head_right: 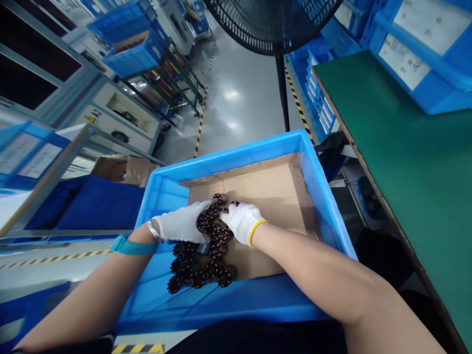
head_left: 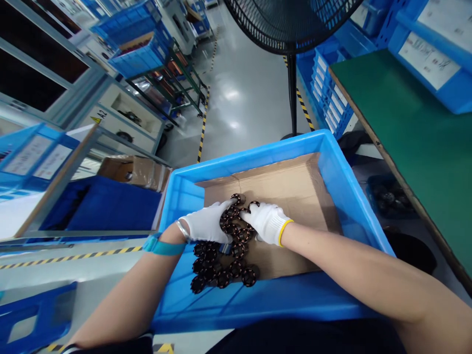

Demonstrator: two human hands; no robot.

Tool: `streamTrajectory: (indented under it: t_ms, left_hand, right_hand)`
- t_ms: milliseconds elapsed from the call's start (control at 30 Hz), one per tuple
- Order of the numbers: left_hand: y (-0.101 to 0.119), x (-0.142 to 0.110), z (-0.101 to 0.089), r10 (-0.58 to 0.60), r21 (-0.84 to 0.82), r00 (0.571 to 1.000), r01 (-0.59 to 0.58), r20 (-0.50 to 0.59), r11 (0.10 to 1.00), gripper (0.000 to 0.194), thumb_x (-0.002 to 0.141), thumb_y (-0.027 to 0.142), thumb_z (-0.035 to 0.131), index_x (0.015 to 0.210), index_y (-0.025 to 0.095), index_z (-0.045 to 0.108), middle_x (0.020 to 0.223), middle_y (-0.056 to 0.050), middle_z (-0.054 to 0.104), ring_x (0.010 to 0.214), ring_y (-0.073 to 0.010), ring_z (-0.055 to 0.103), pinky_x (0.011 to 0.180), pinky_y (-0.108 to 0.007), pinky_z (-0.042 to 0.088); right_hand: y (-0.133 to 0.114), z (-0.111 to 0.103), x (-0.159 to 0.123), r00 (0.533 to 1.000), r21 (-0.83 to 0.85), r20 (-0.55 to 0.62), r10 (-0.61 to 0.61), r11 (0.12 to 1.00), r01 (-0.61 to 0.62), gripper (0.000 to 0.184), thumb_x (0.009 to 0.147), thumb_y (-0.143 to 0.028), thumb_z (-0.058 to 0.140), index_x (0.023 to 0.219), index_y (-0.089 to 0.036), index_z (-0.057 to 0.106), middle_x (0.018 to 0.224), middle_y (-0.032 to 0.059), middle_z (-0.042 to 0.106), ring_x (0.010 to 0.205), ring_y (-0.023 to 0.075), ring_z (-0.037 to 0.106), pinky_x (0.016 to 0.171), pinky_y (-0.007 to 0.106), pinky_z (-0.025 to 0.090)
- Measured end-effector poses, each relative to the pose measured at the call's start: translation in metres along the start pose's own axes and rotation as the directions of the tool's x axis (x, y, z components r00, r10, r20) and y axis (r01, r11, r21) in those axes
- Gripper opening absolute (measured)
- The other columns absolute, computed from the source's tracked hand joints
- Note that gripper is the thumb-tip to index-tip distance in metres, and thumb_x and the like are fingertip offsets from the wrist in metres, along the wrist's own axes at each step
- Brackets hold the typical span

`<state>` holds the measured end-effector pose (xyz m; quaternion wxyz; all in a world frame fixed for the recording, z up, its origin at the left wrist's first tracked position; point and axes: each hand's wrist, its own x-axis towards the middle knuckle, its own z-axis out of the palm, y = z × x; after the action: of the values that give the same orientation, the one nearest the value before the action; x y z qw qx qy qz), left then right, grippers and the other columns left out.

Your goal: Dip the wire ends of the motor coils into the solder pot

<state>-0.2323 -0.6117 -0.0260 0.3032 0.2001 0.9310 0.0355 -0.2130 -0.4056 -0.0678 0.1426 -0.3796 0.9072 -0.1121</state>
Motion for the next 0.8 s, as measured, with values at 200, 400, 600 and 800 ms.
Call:
streamTrajectory:
  t_ms: [200,400,600,800]
  left_hand:
    - [0.011,0.01,0.017,-0.171,0.052,0.985,0.169,0.025,0.984,0.118,0.045,0.053,0.076,0.144,0.015,0.023,0.117,-0.018,0.05,0.099,-0.0365,0.063,0.086,-0.042,0.05]
    - [0.023,0.014,0.028,-0.13,0.008,0.978,0.133,-0.162,0.991,0.098,0.052,0.043,0.073,0.137,0.015,0.033,0.114,-0.016,0.053,0.101,-0.0328,0.062,0.088,-0.039,0.049]
    - [0.03,0.027,0.036,-0.066,-0.103,0.965,0.041,-0.252,0.994,0.073,0.058,0.056,0.07,0.12,0.022,0.05,0.11,-0.011,0.058,0.102,-0.0302,0.061,0.091,-0.041,0.048]
    - [0.029,0.029,0.051,-0.07,-0.148,0.945,0.024,-0.318,0.989,0.105,0.049,0.044,0.078,0.139,0.018,0.03,0.119,-0.014,0.051,0.108,-0.033,0.058,0.091,-0.041,0.048]
  right_hand:
    - [-0.014,0.011,-0.003,0.99,0.019,-0.067,0.126,0.992,-0.125,0.078,0.058,-0.053,0.078,0.121,-0.024,0.043,0.11,0.0115,0.049,0.092,0.0271,0.057,0.068,0.039,0.053]
    - [-0.007,0.015,-0.008,0.988,-0.014,-0.114,0.104,0.994,-0.107,0.064,0.065,-0.055,0.071,0.116,-0.023,0.046,0.105,0.0093,0.049,0.085,0.0266,0.058,0.062,0.039,0.053]
    - [0.022,-0.001,-0.01,0.985,-0.063,-0.086,0.151,0.986,-0.157,0.058,0.073,-0.05,0.064,0.121,-0.024,0.044,0.107,0.01,0.048,0.083,0.0248,0.059,0.063,0.038,0.052]
    - [0.023,-0.004,-0.009,0.976,-0.088,-0.059,0.21,0.973,-0.215,0.075,0.068,-0.056,0.069,0.129,-0.027,0.039,0.112,0.011,0.046,0.083,0.0256,0.059,0.062,0.038,0.053]
